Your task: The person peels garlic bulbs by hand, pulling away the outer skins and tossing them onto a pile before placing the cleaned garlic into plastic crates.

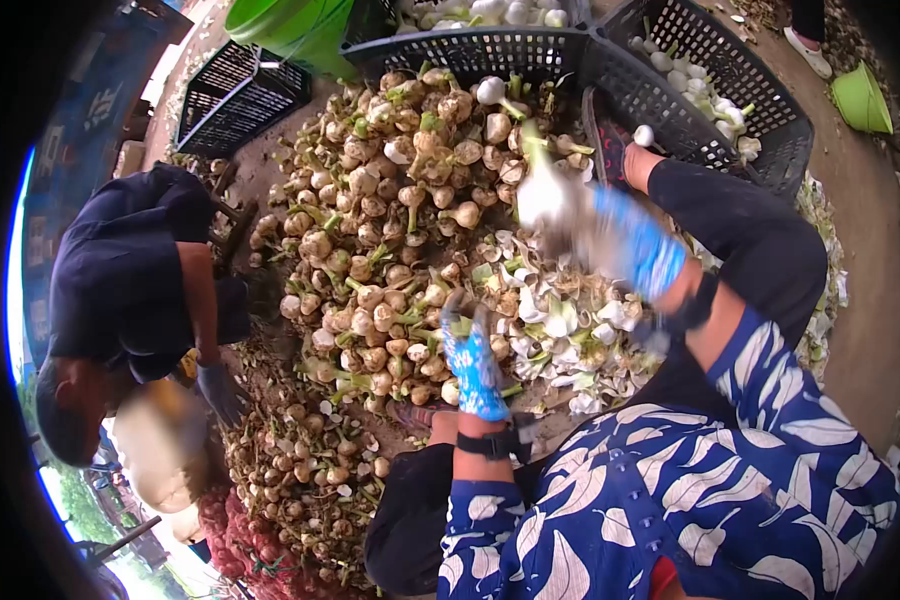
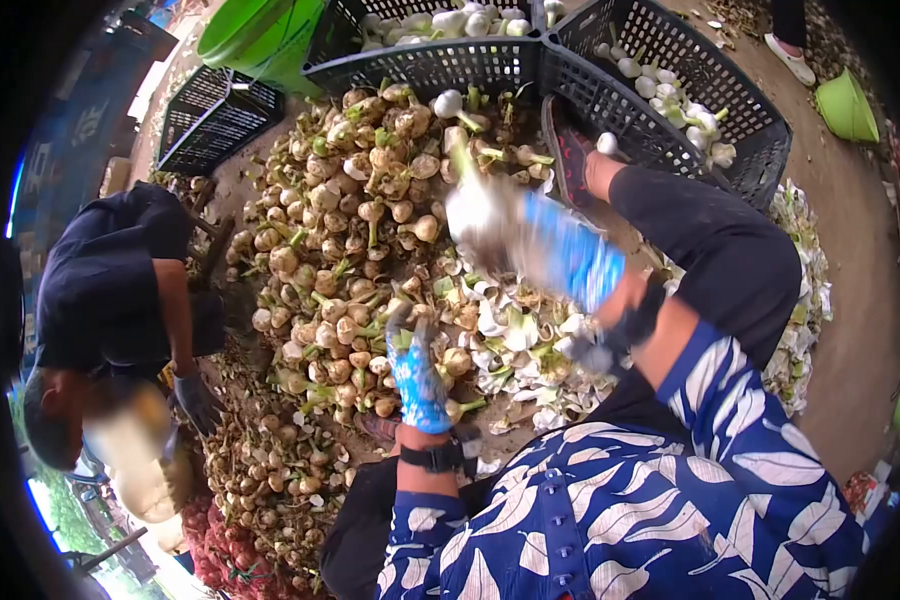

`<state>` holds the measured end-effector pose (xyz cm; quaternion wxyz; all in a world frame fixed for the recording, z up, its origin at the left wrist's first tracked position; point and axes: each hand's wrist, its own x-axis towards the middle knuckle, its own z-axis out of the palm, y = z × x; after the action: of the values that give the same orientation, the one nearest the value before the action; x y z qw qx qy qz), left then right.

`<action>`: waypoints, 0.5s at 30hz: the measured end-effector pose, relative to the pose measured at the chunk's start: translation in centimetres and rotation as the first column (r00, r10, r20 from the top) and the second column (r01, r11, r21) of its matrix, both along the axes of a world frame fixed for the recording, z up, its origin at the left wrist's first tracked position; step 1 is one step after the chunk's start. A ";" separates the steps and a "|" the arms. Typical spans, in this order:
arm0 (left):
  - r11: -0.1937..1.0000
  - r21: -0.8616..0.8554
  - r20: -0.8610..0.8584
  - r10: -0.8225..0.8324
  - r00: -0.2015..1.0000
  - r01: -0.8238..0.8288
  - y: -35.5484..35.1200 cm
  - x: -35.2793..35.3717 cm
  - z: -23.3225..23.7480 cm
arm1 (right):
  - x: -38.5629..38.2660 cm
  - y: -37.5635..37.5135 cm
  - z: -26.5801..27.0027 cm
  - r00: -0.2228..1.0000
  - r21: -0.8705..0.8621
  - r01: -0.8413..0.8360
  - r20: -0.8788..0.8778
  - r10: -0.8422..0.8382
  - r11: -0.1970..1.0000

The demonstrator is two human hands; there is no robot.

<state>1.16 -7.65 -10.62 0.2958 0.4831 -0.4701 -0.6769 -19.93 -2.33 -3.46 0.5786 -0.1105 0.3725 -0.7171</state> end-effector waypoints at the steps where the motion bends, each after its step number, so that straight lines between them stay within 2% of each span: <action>1: 0.985 -0.169 0.274 0.009 0.962 0.039 -1.2 0.5 -3.0 | -3.1 -2.0 0.7 1.000 -0.167 -0.023 -0.022 0.020 0.986; 2: 0.961 -0.239 0.358 -0.048 0.932 0.141 -2.1 1.1 -7.3 | -6.2 -4.0 1.3 0.995 -0.124 -0.003 -0.101 -0.009 0.992; 3: 0.923 -0.297 0.440 -0.096 0.893 0.246 -2.7 0.5 -8.3 | -8.0 -5.2 1.5 0.982 -0.083 0.017 -0.185 -0.033 0.996; 4: 0.869 -0.172 0.624 -0.267 0.734 0.463 -2.4 0.9 -9.1 | -8.0 -4.9 0.4 0.981 -0.067 0.015 -0.192 -0.028 0.998; 5: 0.772 -0.163 0.741 -0.315 0.593 0.614 -2.1 0.9 -10.8 | -7.9 -4.1 -1.5 0.969 0.001 0.076 -0.234 -0.074 0.997; 6: 0.732 -0.094 0.770 -0.376 0.515 0.675 -2.2 0.7 -12.8 | -7.2 -3.4 -2.9 0.953 0.066 0.138 -0.280 -0.114 0.988; 7: 0.685 -0.020 0.793 -0.433 0.429 0.728 -2.0 0.6 -14.2 | -5.0 -2.9 -3.5 0.957 0.241 0.166 -0.272 -0.098 0.956; 8: 0.739 -0.079 0.773 -0.379 0.509 0.669 -2.0 0.7 -15.4 | -3.4 -1.2 -6.0 0.930 0.362 0.059 -0.358 0.081 0.930; 9: 0.793 -0.135 0.761 -0.300 0.574 0.594 -2.3 0.4 -15.0 | -0.7 0.4 -6.9 0.694 0.494 0.010 -0.630 0.349 0.870; 11: 0.852 -0.105 0.726 -0.287 0.625 0.513 -3.0 -0.3 -10.0 | 3.3 2.2 -6.9 0.271 0.665 0.033 -0.724 0.634 0.746; 12: 0.858 -0.108 0.690 -0.299 0.659 0.503 -3.3 -0.4 -8.3 | 5.6 2.9 -8.2 0.108 0.581 0.071 -0.812 0.573 0.811; 13: 0.740 -0.208 0.727 -0.321 0.607 0.640 -3.4 0.1 -7.8 | 7.5 3.2 -9.0 -0.070 0.478 0.102 -0.871 0.486 0.872; 15: 0.714 -0.383 0.628 -0.264 0.732 0.586 -1.8 -0.1 -1.8 | 9.3 3.1 -6.8 -0.135 0.582 0.034 -0.803 0.581 0.813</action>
<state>1.01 -9.45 -12.43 0.1099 0.4140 -0.8108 -0.3988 -10.66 0.81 -10.28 0.2728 -0.5438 0.7773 -0.1602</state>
